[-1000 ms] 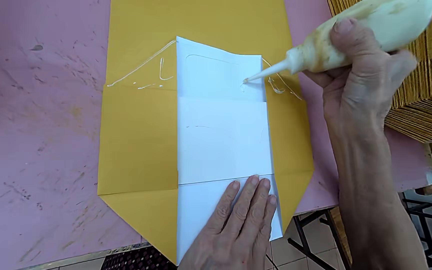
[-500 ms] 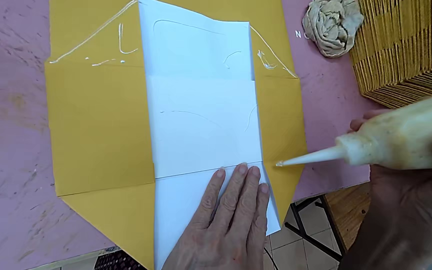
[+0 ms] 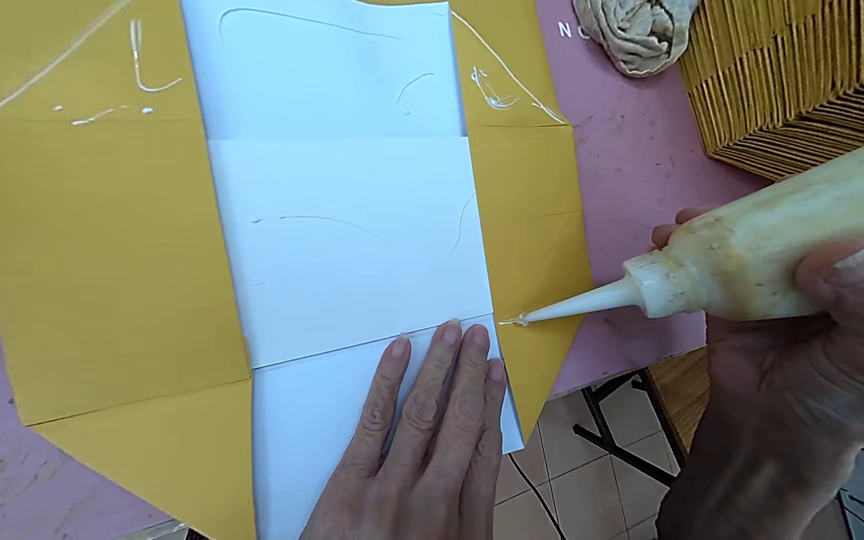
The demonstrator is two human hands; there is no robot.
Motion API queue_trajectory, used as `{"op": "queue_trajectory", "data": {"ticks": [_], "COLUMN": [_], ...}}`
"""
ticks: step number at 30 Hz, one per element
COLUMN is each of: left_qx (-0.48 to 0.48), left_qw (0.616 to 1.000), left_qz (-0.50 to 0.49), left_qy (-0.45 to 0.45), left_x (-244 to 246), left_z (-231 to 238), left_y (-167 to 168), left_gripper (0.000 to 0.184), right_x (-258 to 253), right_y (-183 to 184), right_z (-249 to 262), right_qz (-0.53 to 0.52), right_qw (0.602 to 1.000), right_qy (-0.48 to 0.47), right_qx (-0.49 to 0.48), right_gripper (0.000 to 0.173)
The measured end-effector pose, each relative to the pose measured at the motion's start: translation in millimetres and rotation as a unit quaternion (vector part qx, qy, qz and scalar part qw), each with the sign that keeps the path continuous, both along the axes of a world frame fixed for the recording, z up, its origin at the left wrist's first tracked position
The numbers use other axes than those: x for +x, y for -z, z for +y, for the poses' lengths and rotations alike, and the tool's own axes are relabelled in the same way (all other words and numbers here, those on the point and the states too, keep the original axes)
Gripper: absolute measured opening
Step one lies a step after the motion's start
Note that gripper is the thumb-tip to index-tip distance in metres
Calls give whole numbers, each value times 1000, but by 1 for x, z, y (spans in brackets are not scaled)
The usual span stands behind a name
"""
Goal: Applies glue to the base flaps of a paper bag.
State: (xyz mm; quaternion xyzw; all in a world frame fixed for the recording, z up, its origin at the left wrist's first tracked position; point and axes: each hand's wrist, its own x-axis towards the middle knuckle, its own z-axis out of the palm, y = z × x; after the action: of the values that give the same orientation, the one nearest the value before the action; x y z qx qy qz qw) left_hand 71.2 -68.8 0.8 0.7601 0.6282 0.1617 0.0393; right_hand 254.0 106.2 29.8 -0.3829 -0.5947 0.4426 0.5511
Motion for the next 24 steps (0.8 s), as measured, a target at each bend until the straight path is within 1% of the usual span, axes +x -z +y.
{"op": "queue_trajectory", "data": {"ticks": [2, 5, 9, 13, 17, 21, 24], "left_qx": [-2, -5, -9, -9, -6, -8, -6], "left_qw": [1000, 1000, 1000, 1000, 1000, 1000, 1000], "left_qz": [-3, -2, -4, -5, -7, -13, -12], "left_qy": [1, 6, 2, 6, 2, 4, 4], "left_x": [0, -1, -1, -1, -1, -1, -1], "left_z": [0, -1, -1, -1, -1, -1, -1], "left_y": [0, 0, -1, -1, 0, -1, 0], "left_gripper": [38, 38, 38, 38, 38, 38, 37], "right_x": [11, 28, 43, 53, 57, 58, 53], "right_y": [0, 2, 3, 3, 3, 5, 5], "right_z": [3, 8, 13, 19, 20, 19, 11], "right_qz": [-8, -14, -18, -28, -25, -19, -9], "right_qw": [1000, 999, 999, 998, 998, 998, 998], "right_qy": [17, 42, 48, 51, 52, 54, 61], "right_qx": [-4, 2, 6, 12, 16, 23, 16], "right_gripper": [66, 59, 51, 49, 53, 50, 60]}}
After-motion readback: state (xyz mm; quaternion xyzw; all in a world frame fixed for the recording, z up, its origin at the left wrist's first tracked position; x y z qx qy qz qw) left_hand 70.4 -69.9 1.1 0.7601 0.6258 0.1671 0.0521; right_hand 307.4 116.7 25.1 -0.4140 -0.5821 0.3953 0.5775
